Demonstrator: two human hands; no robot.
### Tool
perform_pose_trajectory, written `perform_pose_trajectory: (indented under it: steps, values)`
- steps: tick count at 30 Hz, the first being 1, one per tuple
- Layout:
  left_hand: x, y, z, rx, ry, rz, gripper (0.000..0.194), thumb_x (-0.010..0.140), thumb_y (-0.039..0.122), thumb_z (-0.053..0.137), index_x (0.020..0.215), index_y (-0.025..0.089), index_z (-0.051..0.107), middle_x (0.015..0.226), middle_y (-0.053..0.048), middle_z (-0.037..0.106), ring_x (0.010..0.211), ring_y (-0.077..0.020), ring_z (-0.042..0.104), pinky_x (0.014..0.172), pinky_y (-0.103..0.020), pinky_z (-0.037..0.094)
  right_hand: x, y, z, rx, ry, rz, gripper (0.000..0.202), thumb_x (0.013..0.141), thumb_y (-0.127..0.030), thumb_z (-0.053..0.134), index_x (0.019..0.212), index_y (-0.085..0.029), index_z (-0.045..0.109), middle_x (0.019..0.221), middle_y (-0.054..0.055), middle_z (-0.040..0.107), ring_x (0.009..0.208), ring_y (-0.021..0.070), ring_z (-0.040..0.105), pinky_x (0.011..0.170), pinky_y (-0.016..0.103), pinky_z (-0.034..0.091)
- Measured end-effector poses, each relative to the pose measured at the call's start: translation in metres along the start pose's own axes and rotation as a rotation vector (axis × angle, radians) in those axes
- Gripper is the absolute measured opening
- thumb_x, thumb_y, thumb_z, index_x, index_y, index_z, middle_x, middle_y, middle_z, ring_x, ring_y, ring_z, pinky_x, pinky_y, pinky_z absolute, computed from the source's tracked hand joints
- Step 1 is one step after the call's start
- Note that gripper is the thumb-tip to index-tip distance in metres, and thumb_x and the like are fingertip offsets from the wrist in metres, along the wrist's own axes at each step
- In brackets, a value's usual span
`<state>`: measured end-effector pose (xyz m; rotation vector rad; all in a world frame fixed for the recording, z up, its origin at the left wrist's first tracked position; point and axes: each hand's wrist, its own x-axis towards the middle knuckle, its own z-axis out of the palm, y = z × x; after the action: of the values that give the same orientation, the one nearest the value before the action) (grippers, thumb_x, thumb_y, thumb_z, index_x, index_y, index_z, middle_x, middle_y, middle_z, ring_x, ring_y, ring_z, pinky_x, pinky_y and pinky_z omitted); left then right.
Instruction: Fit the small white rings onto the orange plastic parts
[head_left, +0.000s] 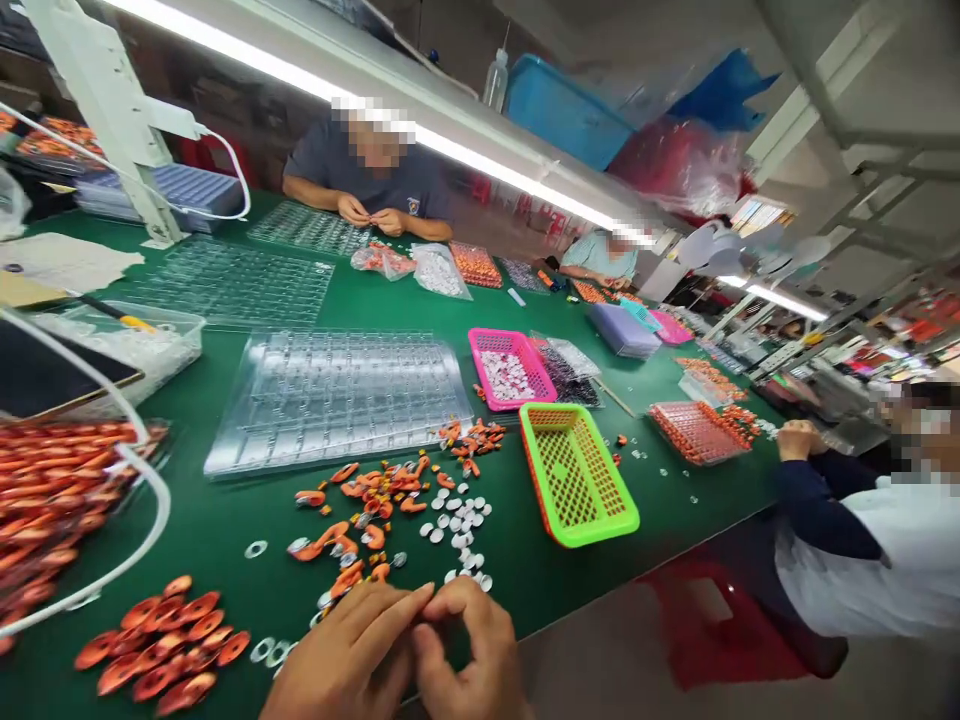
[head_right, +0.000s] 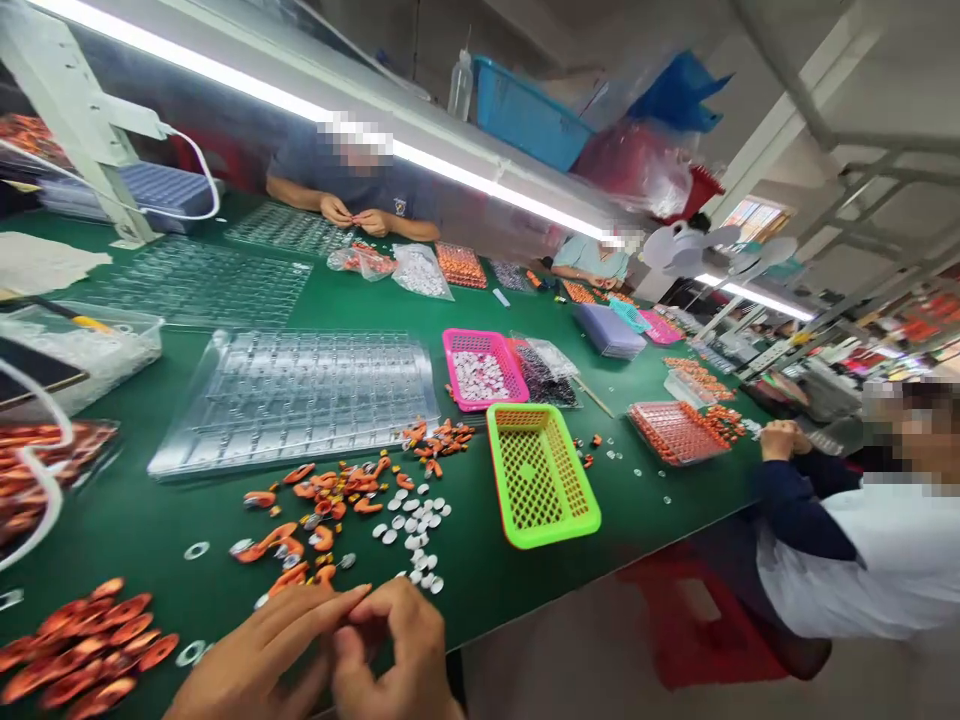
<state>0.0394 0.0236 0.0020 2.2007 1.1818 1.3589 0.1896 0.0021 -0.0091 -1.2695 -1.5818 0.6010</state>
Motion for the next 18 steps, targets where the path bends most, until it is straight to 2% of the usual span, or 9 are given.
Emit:
perform_pose_trajectory:
  steps: [1, 3, 5, 7, 9, 12, 18]
  values:
    - [0.001, 0.005, -0.002, -0.031, -0.001, -0.069, 0.020, 0.085, 0.017, 0.060, 0.099, 0.025, 0.072, 0.088, -0.003, 0.078, 0.077, -0.0172, 0.074, 0.072, -0.022, 0.058, 0.001, -0.003, -0.005, 0.048, -0.068, 0.025, 0.002, 0.083, -0.025, 0.059, 0.084, -0.024, 0.060, 0.073, 0.000, 0.065, 0.065, 0.0158, 0.062, 0.061, 0.026, 0.050]
    - [0.005, 0.014, -0.004, -0.123, -0.092, -0.246, 0.019, 0.085, 0.018, 0.061, 0.099, 0.023, 0.073, 0.089, -0.004, 0.078, 0.079, -0.0184, 0.074, 0.076, -0.025, 0.058, 0.004, -0.007, -0.014, 0.162, -0.124, 0.123, 0.006, 0.087, -0.021, 0.057, 0.089, -0.023, 0.062, 0.081, 0.001, 0.067, 0.072, 0.0156, 0.065, 0.066, 0.025, 0.052]
    - [0.010, 0.020, -0.005, -0.249, -0.185, -0.467, 0.016, 0.086, 0.020, 0.061, 0.094, 0.022, 0.075, 0.089, -0.005, 0.079, 0.081, -0.0191, 0.074, 0.076, -0.026, 0.058, 0.006, -0.007, -0.020, 0.268, -0.158, 0.224, 0.008, 0.089, -0.021, 0.058, 0.095, -0.023, 0.063, 0.085, 0.002, 0.067, 0.077, 0.0152, 0.066, 0.069, 0.023, 0.053]
    - [0.014, 0.023, -0.005, -0.380, -0.227, -0.660, 0.017, 0.087, 0.023, 0.061, 0.094, 0.020, 0.075, 0.091, -0.006, 0.079, 0.082, -0.0195, 0.074, 0.077, -0.027, 0.058, 0.008, -0.006, -0.024, 0.327, -0.180, 0.294, 0.009, 0.089, -0.021, 0.061, 0.097, -0.023, 0.063, 0.087, 0.001, 0.067, 0.079, 0.0146, 0.066, 0.072, 0.023, 0.053]
    - [0.017, 0.024, -0.004, -0.466, -0.244, -0.772, 0.017, 0.085, 0.024, 0.063, 0.096, 0.019, 0.075, 0.093, -0.006, 0.078, 0.084, -0.0199, 0.073, 0.078, -0.027, 0.058, 0.008, -0.005, -0.026, 0.358, -0.201, 0.323, 0.009, 0.089, -0.021, 0.062, 0.097, -0.023, 0.064, 0.087, 0.001, 0.066, 0.078, 0.0139, 0.065, 0.072, 0.022, 0.053]
    - [0.018, 0.025, -0.003, -0.513, -0.230, -0.827, 0.018, 0.085, 0.025, 0.063, 0.096, 0.018, 0.074, 0.093, -0.006, 0.078, 0.086, -0.0194, 0.073, 0.079, -0.026, 0.057, 0.009, -0.004, -0.028, 0.372, -0.217, 0.336, 0.010, 0.089, -0.021, 0.062, 0.098, -0.024, 0.064, 0.087, 0.000, 0.066, 0.076, 0.0128, 0.065, 0.070, 0.021, 0.053]
    - [0.018, 0.025, 0.004, -0.482, -0.192, -0.789, 0.014, 0.084, 0.022, 0.061, 0.090, 0.018, 0.072, 0.087, -0.004, 0.075, 0.081, -0.0173, 0.070, 0.076, -0.026, 0.055, 0.011, -0.003, -0.029, 0.321, -0.201, 0.304, 0.011, 0.090, -0.020, 0.061, 0.100, -0.024, 0.064, 0.086, 0.000, 0.067, 0.075, 0.0125, 0.064, 0.069, 0.021, 0.053]
